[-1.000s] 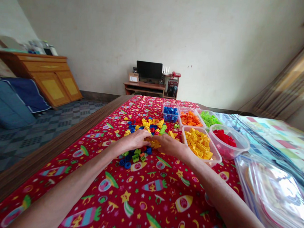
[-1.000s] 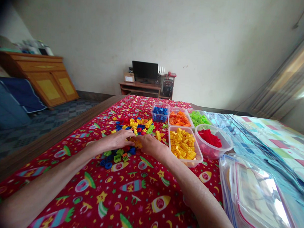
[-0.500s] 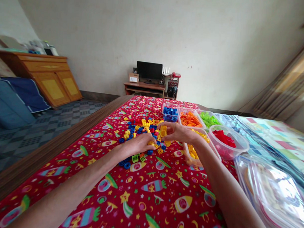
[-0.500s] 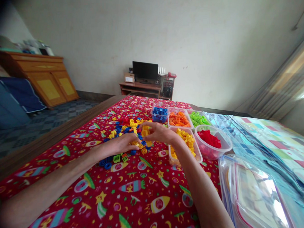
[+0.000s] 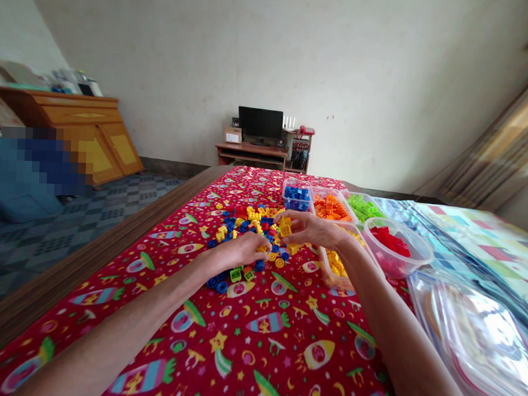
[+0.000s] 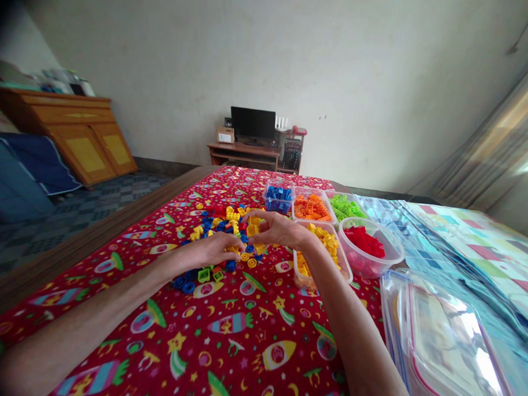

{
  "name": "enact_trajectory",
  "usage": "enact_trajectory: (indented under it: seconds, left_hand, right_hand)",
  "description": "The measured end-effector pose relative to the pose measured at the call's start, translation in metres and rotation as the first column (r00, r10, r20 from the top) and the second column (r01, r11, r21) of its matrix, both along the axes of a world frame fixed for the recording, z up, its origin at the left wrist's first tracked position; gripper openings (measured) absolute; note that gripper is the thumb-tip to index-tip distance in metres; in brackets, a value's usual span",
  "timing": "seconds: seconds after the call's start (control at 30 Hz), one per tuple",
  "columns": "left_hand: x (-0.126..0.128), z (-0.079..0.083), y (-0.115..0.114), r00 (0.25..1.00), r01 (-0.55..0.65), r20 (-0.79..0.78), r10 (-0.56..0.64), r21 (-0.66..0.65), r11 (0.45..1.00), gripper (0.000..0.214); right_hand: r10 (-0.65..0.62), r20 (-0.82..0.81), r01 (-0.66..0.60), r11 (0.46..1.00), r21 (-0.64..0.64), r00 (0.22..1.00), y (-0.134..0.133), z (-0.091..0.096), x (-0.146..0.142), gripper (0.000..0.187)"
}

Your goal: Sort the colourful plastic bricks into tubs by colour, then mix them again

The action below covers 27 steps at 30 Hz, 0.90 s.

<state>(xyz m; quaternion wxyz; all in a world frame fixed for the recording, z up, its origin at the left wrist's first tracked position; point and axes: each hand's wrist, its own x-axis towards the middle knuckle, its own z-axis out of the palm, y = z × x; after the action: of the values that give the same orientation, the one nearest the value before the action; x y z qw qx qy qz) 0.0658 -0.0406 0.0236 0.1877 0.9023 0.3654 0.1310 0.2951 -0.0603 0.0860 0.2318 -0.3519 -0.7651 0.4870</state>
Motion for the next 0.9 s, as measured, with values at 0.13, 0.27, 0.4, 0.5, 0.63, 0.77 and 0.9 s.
enact_trajectory:
  seconds: [0.13,0.27,0.4,0.5,0.63,0.77,0.9]
  left_hand:
    - [0.002,0.0,-0.002,1.0,0.022,-0.016,-0.022,0.031,0.999,0.027]
    - [0.004,0.007,0.002,0.996,-0.049,0.081,0.048,0.015,0.999,0.027]
    - [0.003,0.018,0.005,0.895,-0.11,0.38,0.234,-0.321,0.941,0.033]
    - [0.004,0.021,0.002,0.763,0.01,0.519,0.385,-0.605,0.796,0.043]
    - [0.011,0.022,-0.005,0.665,0.138,0.563,0.491,-0.739,0.66,0.047]
    - [0.021,0.024,-0.011,0.579,0.173,0.587,0.565,-0.766,0.619,0.044]
    - [0.027,0.023,-0.015,0.519,0.178,0.592,0.617,-0.78,0.6,0.036]
  right_hand:
    - [0.0,0.049,-0.003,0.998,0.059,0.999,0.005,-0.006,-0.001,0.05]
    - [-0.001,0.059,-0.004,0.997,0.078,0.998,0.005,-0.009,-0.004,0.047]
    - [-0.104,0.067,0.093,0.984,0.15,0.992,0.004,-0.009,-0.008,0.045]
    - [-0.2,0.071,0.18,0.958,0.225,0.977,0.003,-0.009,-0.012,0.044]
    - [-0.212,0.087,0.176,0.936,0.305,0.973,-0.001,-0.01,-0.021,0.041]
    - [-0.275,0.068,0.235,0.905,0.356,0.959,-0.004,-0.011,-0.029,0.036]
    - [-0.272,0.011,0.257,0.921,0.292,0.962,-0.001,-0.016,-0.031,0.04]
